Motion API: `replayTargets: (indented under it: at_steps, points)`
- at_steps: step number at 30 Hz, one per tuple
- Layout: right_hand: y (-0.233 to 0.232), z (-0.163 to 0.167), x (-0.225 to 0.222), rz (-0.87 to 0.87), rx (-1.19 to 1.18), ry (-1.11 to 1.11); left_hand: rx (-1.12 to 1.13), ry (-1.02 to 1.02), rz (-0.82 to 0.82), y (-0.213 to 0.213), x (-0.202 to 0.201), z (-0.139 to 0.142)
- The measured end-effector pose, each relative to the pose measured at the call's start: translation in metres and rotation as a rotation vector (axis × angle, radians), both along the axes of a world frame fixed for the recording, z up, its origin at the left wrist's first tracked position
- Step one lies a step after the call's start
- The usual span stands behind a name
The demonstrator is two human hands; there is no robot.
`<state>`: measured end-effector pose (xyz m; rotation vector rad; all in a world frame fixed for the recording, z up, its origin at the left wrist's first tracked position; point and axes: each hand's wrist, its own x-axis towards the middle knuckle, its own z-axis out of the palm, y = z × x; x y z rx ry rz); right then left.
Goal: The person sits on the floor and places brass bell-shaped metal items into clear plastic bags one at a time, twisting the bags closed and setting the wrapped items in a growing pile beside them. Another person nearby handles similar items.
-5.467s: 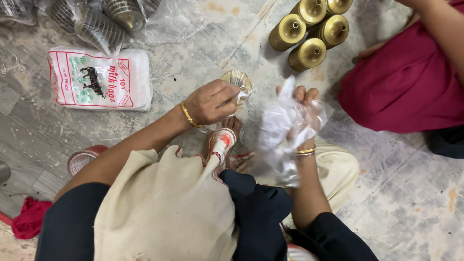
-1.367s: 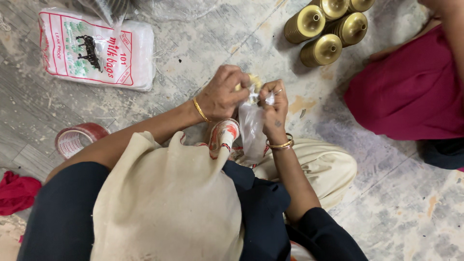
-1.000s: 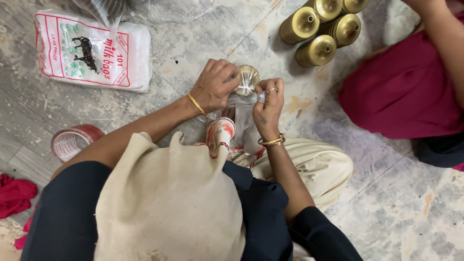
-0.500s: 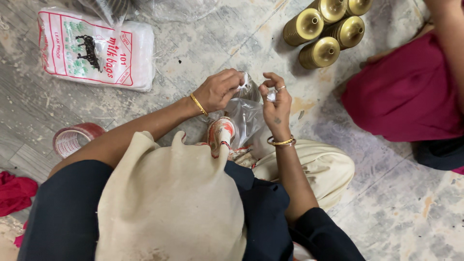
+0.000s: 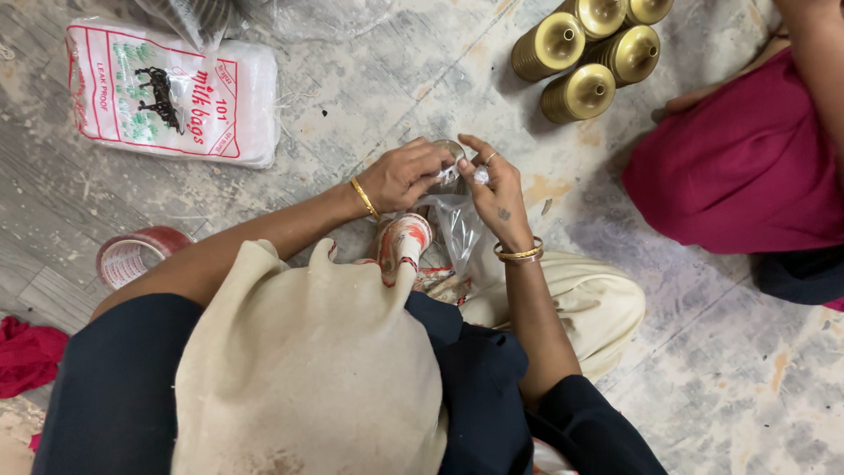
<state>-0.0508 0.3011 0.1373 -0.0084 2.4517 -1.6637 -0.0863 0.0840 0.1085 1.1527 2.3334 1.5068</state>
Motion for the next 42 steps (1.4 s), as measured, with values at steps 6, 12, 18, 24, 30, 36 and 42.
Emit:
replayTargets:
  at_steps: [6,12,18,24,30,36,42]
  points:
    - [0.003,0.003,0.002,0.016,-0.015,-0.044,0.116,-0.052,0.003,0.002,0.007,0.003]
    - [0.002,-0.003,0.008,0.021,0.100,0.313,0.099,-0.096,0.039,0.011,0.010,0.007]
    - [-0.002,-0.011,0.014,-0.052,0.092,0.218,0.012,-0.080,0.129,0.019,0.013,0.000]
    - [-0.002,-0.008,0.011,-0.157,-0.244,-0.094,-0.052,-0.017,0.102,0.018,0.017,-0.010]
    - [0.008,0.001,0.006,0.117,-0.224,0.050,-0.027,0.000,0.148,0.012,0.016,-0.010]
    - [-0.003,-0.003,0.009,0.019,-0.098,0.132,-0.011,0.113,0.088,0.014,0.012,0.003]
    - [-0.002,-0.006,0.010,-0.150,-0.155,0.060,-0.068,0.038,0.061,0.011,0.006,0.013]
